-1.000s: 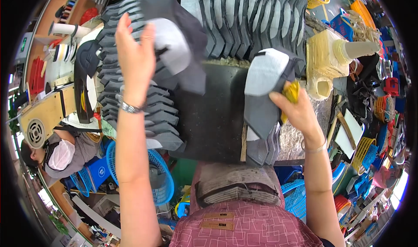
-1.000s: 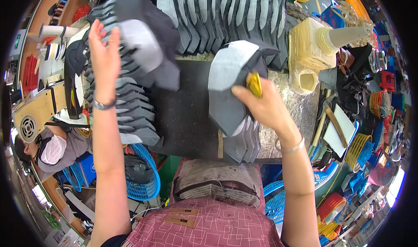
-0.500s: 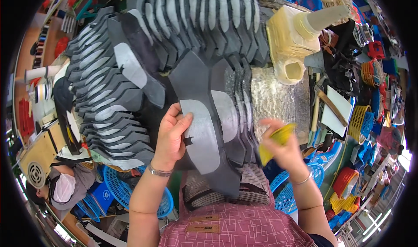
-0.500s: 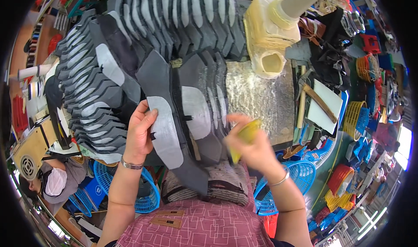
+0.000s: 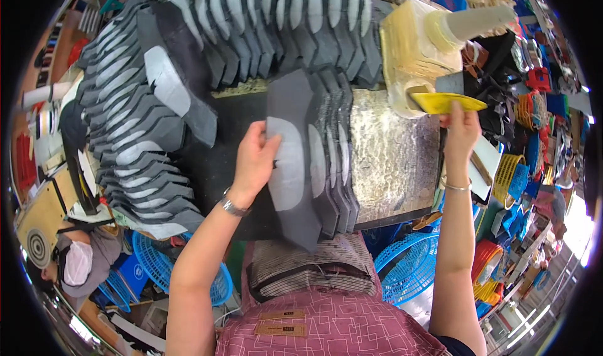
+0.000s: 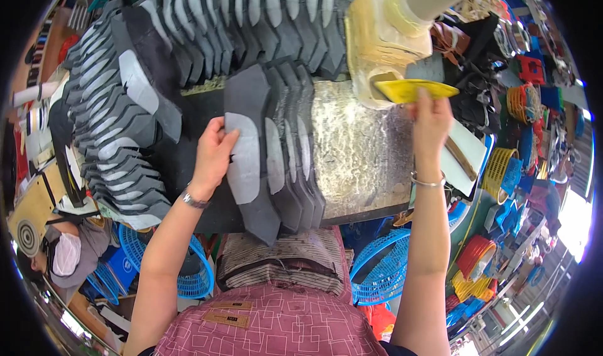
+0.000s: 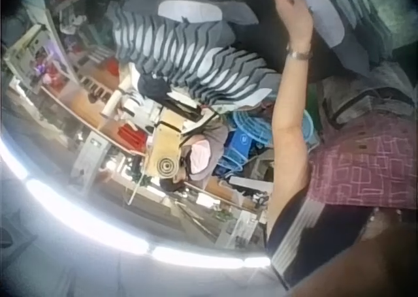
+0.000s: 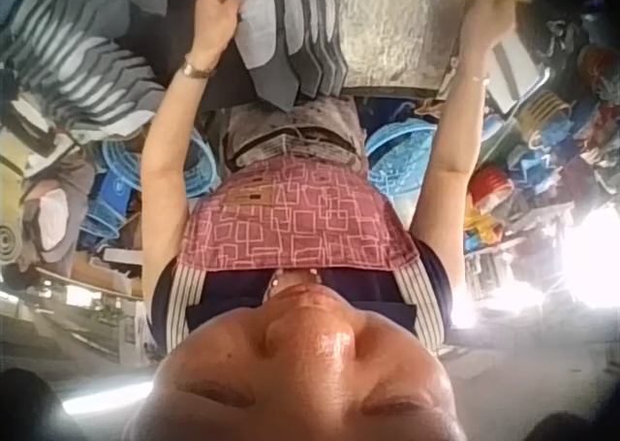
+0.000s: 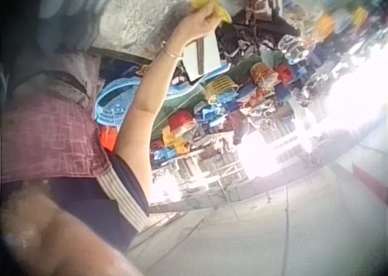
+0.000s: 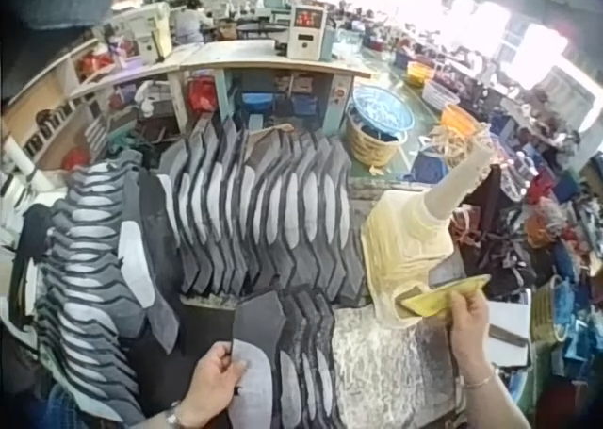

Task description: The person applies adhesive onto shoe components using a yellow applicator, cuts connecting threads between stacked shoe pieces using thread snips, and clears the workstation by hand.

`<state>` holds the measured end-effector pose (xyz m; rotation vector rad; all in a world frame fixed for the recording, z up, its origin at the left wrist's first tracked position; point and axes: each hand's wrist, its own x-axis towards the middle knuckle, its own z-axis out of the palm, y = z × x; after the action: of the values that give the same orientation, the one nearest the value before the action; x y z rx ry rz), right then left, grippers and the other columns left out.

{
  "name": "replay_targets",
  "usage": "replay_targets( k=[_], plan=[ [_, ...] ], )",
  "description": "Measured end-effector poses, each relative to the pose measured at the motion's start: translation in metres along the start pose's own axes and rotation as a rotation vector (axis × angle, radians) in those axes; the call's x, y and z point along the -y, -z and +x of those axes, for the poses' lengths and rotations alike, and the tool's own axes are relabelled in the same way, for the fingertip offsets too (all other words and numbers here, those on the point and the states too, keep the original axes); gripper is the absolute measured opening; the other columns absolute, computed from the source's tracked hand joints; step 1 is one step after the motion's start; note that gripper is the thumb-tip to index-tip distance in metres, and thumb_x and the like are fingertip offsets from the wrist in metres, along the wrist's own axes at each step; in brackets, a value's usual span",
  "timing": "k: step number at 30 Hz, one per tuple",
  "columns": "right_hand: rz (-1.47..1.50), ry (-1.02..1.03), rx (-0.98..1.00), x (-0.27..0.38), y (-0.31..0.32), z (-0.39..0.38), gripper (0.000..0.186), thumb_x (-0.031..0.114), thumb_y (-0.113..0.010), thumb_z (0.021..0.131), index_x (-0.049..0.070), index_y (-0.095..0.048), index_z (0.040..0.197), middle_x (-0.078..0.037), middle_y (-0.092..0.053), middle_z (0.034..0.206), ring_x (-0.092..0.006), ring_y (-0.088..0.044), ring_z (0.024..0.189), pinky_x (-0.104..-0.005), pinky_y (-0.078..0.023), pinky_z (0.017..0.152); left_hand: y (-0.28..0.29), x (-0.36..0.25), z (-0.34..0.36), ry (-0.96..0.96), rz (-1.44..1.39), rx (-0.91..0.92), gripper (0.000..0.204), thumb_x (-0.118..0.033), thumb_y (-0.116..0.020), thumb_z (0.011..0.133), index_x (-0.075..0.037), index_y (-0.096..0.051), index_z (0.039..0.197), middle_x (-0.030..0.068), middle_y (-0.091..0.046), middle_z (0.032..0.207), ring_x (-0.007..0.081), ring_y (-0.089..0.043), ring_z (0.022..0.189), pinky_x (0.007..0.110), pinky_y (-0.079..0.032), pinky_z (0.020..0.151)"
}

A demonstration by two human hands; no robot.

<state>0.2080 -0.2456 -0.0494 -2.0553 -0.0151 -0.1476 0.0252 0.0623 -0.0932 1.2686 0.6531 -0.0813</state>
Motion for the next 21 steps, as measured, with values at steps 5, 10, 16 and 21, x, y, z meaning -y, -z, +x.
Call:
replay_targets(
  k=[5,10,16,21],
  plan=[
    [0.735,-0.493,0.384,0.031,-0.043,-0.038,0.022,0.023,-0.049,0.094,0.002,-0.054,0.098,-0.008,-0.063,0.086,-0.0126,-0.063,0.064,-0.0228,-0.054,0.058,-0.007,0.004,0.001,-0.150,0.492,-0.120,0.028,-0.014,-0.057,0.085,-0.001,-0.049,0.108,0.0146,-0.061,0.074,0.0239,-0.060,0.062,0.034,-0.045,0.058],
    [-0.080,0.080,0.515,0.072,-0.128,-0.061,0.027,0.023,-0.071,0.076,0.002,-0.057,0.085,-0.004,-0.059,0.071,-0.0095,-0.052,0.060,-0.0232,-0.043,0.055,-0.011,0.009,0.000,-0.330,0.612,-0.147,0.026,-0.013,-0.055,0.086,-0.002,-0.048,0.109,0.0225,-0.061,0.078,0.0408,-0.059,0.076,0.045,-0.045,0.064],
    [-0.191,-0.121,0.630,0.071,-0.107,-0.093,0.035,0.029,-0.077,0.070,0.002,-0.056,0.082,-0.003,-0.057,0.062,-0.0096,-0.051,0.056,-0.0229,-0.041,0.052,-0.010,0.015,0.001,-0.369,0.643,-0.178,0.026,-0.012,-0.054,0.086,-0.001,-0.048,0.109,0.0226,-0.061,0.078,0.0410,-0.059,0.074,0.046,-0.046,0.063],
    [0.252,0.198,0.306,0.078,-0.100,-0.143,0.032,0.021,-0.081,0.064,0.007,-0.055,0.079,-0.004,-0.058,0.063,-0.0134,-0.055,0.054,-0.0257,-0.045,0.050,-0.010,0.018,0.001,-0.416,0.633,-0.173,0.025,-0.012,-0.053,0.086,-0.001,-0.047,0.108,0.0226,-0.060,0.078,0.0413,-0.059,0.073,0.047,-0.046,0.062]
  ],
)
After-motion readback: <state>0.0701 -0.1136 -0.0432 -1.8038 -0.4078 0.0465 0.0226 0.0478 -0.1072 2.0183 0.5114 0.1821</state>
